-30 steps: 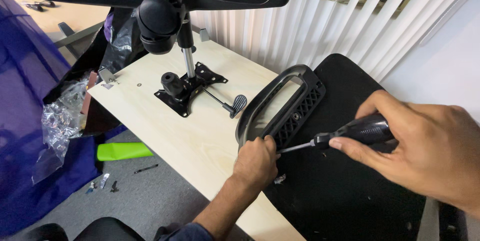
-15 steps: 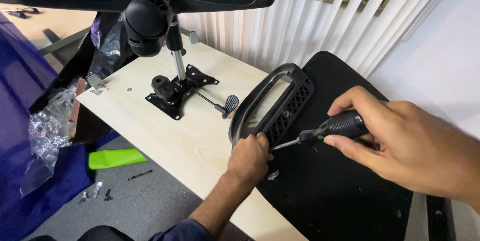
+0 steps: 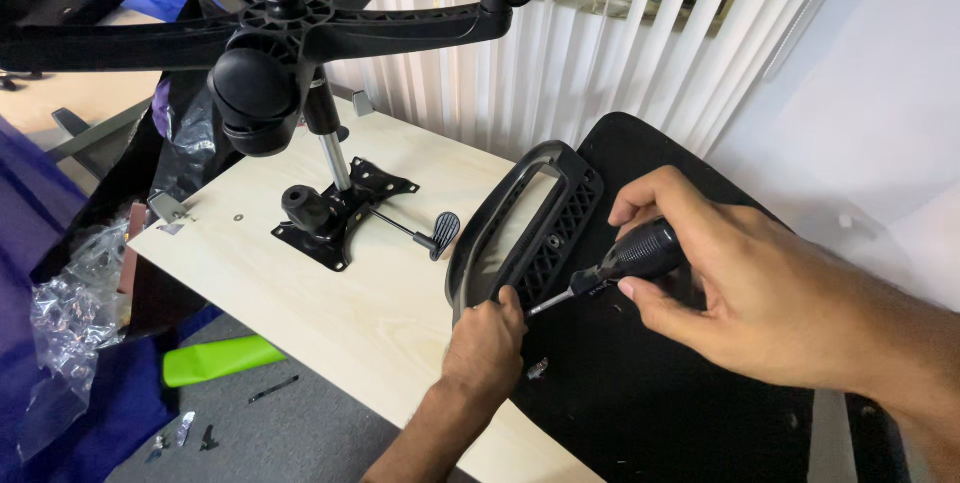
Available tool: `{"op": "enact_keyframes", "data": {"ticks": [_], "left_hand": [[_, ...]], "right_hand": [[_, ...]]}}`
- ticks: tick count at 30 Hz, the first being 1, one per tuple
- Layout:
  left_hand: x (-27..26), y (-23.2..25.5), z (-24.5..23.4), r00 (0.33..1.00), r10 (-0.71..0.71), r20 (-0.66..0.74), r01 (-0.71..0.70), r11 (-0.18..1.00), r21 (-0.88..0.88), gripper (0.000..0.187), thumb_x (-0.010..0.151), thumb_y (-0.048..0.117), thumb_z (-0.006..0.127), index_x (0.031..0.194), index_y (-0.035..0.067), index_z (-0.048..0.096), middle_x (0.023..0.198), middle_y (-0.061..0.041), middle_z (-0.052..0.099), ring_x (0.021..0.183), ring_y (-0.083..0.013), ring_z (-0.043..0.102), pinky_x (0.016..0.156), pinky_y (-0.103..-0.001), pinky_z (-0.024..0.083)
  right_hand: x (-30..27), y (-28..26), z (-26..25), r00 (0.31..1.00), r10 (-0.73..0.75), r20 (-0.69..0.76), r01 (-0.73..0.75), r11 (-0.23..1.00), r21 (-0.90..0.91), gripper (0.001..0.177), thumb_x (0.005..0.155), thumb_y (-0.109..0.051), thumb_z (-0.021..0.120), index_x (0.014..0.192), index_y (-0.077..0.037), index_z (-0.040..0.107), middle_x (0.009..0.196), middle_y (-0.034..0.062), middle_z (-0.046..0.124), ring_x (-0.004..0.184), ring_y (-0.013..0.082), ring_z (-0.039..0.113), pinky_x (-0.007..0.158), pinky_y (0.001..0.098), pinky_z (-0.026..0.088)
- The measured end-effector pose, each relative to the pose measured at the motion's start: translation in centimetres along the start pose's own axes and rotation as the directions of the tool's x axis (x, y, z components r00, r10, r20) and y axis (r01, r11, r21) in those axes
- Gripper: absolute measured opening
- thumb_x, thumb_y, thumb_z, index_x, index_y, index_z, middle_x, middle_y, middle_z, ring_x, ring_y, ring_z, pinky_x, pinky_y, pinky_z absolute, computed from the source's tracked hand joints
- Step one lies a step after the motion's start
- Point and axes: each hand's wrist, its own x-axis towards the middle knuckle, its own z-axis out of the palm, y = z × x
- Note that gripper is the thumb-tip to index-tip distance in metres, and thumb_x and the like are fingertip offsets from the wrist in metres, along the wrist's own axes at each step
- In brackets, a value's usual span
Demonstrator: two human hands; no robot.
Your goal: The person uses a screwdriver to tighten screws into a black plastic frame attached to the underside of an office chair seat. The person holds the frame steady with one hand while turning the screwdriver with the other, working on multiple screw holes along the frame.
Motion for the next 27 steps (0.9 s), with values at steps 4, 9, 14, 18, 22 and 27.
{"op": "enact_keyframes", "data": {"ticks": [4, 9, 14, 18, 22, 27], "left_hand": [[0.0, -0.4, -0.1, 0.998, -0.013, 0.058, 0.012, 1.0, 0.022, 0.035, 0.085, -0.005, 0.067, 0.115, -0.005, 0.049, 0.093, -0.028, 0.07, 0.087, -0.0432, 0.073, 0.073, -0.045, 0.064], [-0.2, -0.3, -0.2, 1.0, 0.014, 0.021, -0.014, 0.999, 0.032, 0.035, 0.091, -0.005, 0.062, 0.122, -0.006, 0.046, 0.091, -0.029, 0.07, 0.085, -0.0438, 0.074, 0.07, -0.046, 0.064], [-0.2, -0.2, -1.4, 0.997, -0.078, 0.03, 0.081, 0.989, -0.127, 0.05, 0.092, 0.01, 0.07, 0.127, -0.008, 0.039, 0.089, -0.03, 0.071, 0.087, -0.0446, 0.074, 0.072, -0.046, 0.063], [0.9, -0.4, -2.5, 0.979, -0.15, 0.141, 0.176, 0.965, -0.193, 0.068, 0.088, 0.012, 0.073, 0.139, -0.007, 0.032, 0.094, -0.031, 0.069, 0.09, -0.043, 0.075, 0.072, -0.043, 0.066], [0.9, -1.4, -2.7, 0.999, -0.043, -0.002, 0.042, 0.97, -0.241, 0.049, 0.081, 0.008, 0.075, 0.122, -0.008, 0.054, 0.097, -0.032, 0.069, 0.094, -0.0448, 0.073, 0.08, -0.044, 0.064], [0.9, -2.1, -2.3, 0.989, -0.147, 0.001, 0.143, 0.958, -0.25, 0.047, 0.081, 0.011, 0.074, 0.124, -0.001, 0.059, 0.1, -0.03, 0.07, 0.098, -0.0444, 0.072, 0.086, -0.044, 0.062]], "right_hand": [[-0.1, -0.7, -0.3, 0.998, 0.051, 0.038, -0.049, 0.998, -0.04, 0.047, 0.092, -0.036, 0.073, 0.128, -0.017, 0.049, 0.057, 0.0027, 0.063, 0.041, 0.012, 0.056, 0.04, 0.0322, 0.039], [-0.4, -1.0, -0.2, 0.989, 0.149, -0.005, -0.148, 0.982, -0.114, 0.048, 0.091, -0.044, 0.076, 0.123, -0.017, 0.054, 0.044, 0.0038, 0.062, 0.033, 0.0141, 0.055, 0.038, 0.034, 0.035], [-0.4, -0.4, 0.2, 0.986, 0.143, -0.086, -0.154, 0.978, -0.138, 0.045, 0.087, -0.049, 0.078, 0.112, -0.015, 0.062, 0.039, 0.0014, 0.058, 0.03, 0.0134, 0.052, 0.036, 0.0318, 0.032], [-0.3, -0.2, 0.6, 0.971, 0.223, -0.09, -0.233, 0.965, -0.122, 0.044, 0.09, -0.047, 0.079, 0.114, -0.016, 0.061, 0.042, 0.0036, 0.058, 0.032, 0.0144, 0.054, 0.037, 0.0314, 0.031], [-0.4, -0.5, 0.6, 0.977, 0.184, -0.106, -0.184, 0.983, 0.013, 0.042, 0.089, -0.04, 0.08, 0.114, -0.014, 0.058, 0.054, 0.0043, 0.062, 0.031, 0.012, 0.06, 0.033, 0.0308, 0.035], [-0.3, -1.0, 1.5, 0.986, 0.138, -0.091, -0.123, 0.98, 0.154, 0.04, 0.088, -0.029, 0.076, 0.118, -0.015, 0.054, 0.066, 0.0018, 0.069, 0.038, 0.01, 0.062, 0.035, 0.0305, 0.042]]}}
